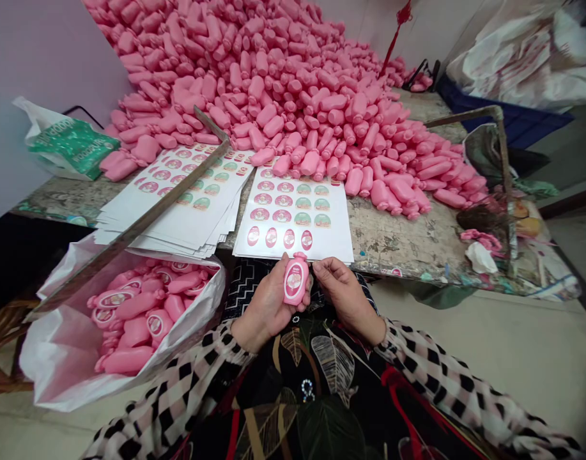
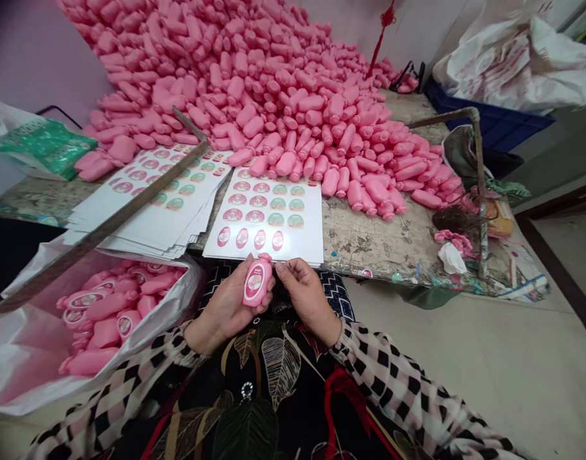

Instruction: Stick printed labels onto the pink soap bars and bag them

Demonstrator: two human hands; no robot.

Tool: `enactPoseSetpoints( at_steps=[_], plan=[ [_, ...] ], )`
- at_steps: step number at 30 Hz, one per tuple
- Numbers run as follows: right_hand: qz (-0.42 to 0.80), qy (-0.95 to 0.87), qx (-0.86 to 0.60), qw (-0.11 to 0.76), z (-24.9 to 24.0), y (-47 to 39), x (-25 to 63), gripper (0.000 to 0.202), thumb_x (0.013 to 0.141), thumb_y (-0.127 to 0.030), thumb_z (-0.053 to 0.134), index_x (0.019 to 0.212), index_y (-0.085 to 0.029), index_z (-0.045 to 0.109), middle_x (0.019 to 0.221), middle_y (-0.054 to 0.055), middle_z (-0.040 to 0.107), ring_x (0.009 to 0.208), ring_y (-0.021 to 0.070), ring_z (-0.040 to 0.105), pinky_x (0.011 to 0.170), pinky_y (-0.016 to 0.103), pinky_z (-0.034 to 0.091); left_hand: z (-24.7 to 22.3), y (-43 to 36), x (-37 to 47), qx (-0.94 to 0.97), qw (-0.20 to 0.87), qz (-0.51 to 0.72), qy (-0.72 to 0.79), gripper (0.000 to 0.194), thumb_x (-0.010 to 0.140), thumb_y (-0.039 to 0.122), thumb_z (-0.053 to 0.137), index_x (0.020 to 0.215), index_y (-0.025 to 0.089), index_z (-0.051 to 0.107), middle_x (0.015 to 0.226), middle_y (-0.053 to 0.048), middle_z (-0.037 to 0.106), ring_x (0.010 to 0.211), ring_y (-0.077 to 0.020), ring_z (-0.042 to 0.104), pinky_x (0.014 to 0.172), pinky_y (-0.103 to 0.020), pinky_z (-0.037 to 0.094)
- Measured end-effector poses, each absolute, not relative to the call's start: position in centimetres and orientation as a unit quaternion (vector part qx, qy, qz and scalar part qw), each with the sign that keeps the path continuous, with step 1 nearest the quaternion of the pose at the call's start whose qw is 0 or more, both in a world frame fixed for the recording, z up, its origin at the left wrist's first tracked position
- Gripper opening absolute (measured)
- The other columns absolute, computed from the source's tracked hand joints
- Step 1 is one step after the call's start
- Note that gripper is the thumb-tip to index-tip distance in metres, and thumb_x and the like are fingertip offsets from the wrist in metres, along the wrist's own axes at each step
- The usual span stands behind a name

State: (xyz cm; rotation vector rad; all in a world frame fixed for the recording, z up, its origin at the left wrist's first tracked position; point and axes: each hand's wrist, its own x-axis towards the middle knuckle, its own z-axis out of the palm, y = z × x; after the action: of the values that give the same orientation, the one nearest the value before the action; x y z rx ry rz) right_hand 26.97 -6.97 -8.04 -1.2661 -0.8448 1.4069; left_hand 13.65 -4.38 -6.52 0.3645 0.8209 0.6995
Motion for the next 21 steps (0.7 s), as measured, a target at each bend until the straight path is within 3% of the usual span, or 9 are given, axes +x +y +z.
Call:
enactPoseSetpoints(
  at_steps=[5,9,13,21],
  plan=[
    [0.554,-0.395,-0.523,0.514,-7.5,-7.2,26.5,0.028,0.074,-0.043,0.066,0.078,-0.021,0.05,0.069,-0.005,0.052,0.06,0.0091,0.05,0.059,0.023,0.043,-7.1,-4.5,13.9,0.192,0.836,0.357,0.371,0.045,0.084,0.059,0.043,0.088,0.016,0.055,0.059,0.0,0.055,0.04,-0.0098,0.05,0.033,-0.019,0.036],
    [0.58,-0.398,-0.521,0.484,-7.6,-7.0,25.8,0.047,0.062,-0.037,0.077,0.091,-0.025,0.042,0.068,-0.009,0.05,0.044,0.0083,0.052,0.042,0.022,0.043,-7.2,-4.6,14.4,0.21,0.788,0.41,0.408,0.04,0.083,0.056,0.047,0.091,0.017,0.054,0.06,0.002,0.054,0.041,-0.0095,0.049,0.033,-0.019,0.037],
    [0.62,-0.381,-0.482,0.487,-8.0,-6.1,25.8,0.039,0.072,-0.046,0.067,0.09,-0.026,0.038,0.063,-0.01,0.051,0.039,0.0097,0.053,0.037,0.022,0.04,-7.2,-4.4,14.6,0.244,0.785,0.38,0.424,0.038,0.085,0.055,0.043,0.091,0.018,0.052,0.052,0.003,0.052,0.037,-0.0102,0.047,0.032,-0.019,0.032],
    [0.577,-0.396,-0.499,0.511,-7.9,-4.2,26.3,0.03,0.077,-0.046,0.062,0.078,-0.022,0.045,0.063,-0.007,0.048,0.054,0.0075,0.046,0.052,0.021,0.039,-7.0,-2.9,14.3,0.217,0.823,0.331,0.406,0.049,0.084,0.062,0.038,0.083,0.015,0.052,0.054,0.001,0.053,0.036,-0.0096,0.048,0.029,-0.016,0.029]
  ],
)
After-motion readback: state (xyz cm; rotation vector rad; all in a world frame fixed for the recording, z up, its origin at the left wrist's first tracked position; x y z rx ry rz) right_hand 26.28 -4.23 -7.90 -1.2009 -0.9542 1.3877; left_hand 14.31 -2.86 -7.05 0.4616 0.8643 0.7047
